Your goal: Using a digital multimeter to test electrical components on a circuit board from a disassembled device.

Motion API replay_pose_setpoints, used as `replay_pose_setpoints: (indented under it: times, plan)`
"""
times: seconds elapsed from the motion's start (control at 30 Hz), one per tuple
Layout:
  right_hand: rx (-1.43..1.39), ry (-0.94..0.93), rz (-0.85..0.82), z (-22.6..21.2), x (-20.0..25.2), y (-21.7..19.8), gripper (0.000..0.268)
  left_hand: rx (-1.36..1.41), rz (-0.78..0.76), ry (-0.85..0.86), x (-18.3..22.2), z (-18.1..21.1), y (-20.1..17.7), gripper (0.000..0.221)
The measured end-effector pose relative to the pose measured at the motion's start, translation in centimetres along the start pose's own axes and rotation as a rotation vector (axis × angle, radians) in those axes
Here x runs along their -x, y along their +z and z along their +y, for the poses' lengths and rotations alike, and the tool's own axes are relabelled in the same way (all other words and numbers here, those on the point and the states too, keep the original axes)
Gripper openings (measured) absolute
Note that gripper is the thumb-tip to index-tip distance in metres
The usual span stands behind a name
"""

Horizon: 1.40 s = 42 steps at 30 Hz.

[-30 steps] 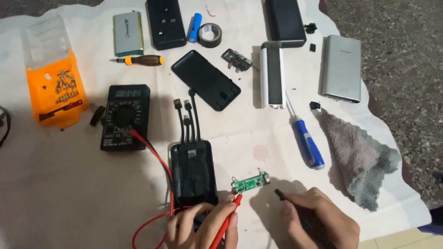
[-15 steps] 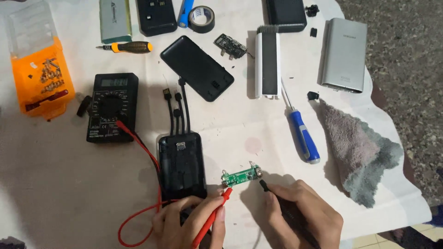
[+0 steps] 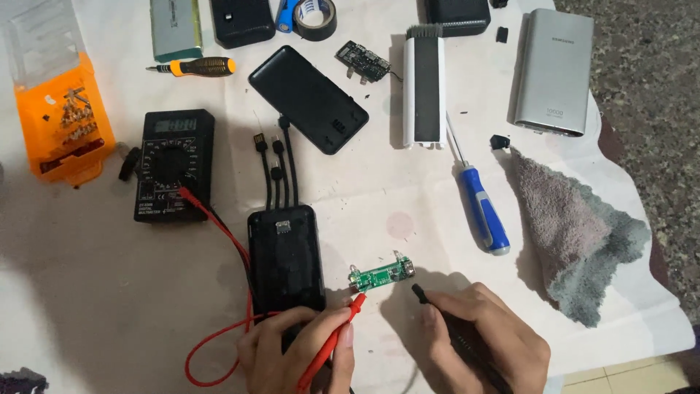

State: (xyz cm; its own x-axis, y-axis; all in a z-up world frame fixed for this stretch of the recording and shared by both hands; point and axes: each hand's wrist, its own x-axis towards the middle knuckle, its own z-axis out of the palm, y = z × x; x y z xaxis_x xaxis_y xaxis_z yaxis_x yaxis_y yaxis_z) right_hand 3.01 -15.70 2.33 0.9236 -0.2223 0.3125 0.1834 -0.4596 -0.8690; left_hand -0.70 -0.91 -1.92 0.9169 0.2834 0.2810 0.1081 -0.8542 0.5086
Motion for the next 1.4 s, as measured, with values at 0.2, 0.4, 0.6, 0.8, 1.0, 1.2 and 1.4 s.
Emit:
replay_pose_setpoints:
  times: [0.2, 0.4, 0.6, 0.8, 1.0, 1.2, 1.4]
  plan:
    - [0.030, 0.068, 0.005, 0.1, 0.5, 0.0, 0.010, 0.036, 0.036, 0.015, 0.0, 0.1, 0.1, 0.017]
    - [-0.009, 0.125, 0.003, -0.7, 1.1, -0.2, 0.011, 0.096, 0.047, 0.090, -0.8, 0.9, -0.8, 0.013]
    - [0.006, 0.155, -0.019, -0.5, 1.1, -0.3, 0.010, 0.142, 0.112, 0.097, -1.0, 0.9, -0.6, 0.010]
    - [0.030, 0.250, -0.013, 0.3, 1.4, -0.4, 0.010, 0.172, 0.151, 0.152, -1.2, 0.7, -0.5, 0.010]
    - [0.024, 0.415, 0.016, 2.4, 1.6, -0.5, 0.011, 0.162, 0.199, 0.298, -1.9, 0.0, -0.8, 0.009]
    - [0.058, 0.410, -0.106, 3.5, -0.4, -1.9, 0.010, 0.203, 0.205, 0.316, -2.0, 0.7, -1.7, 0.008]
    - [0.034, 0.319, -0.133, 4.8, -0.1, -1.6, 0.012, 0.214, 0.199, 0.339, -2.1, 0.5, -1.8, 0.009]
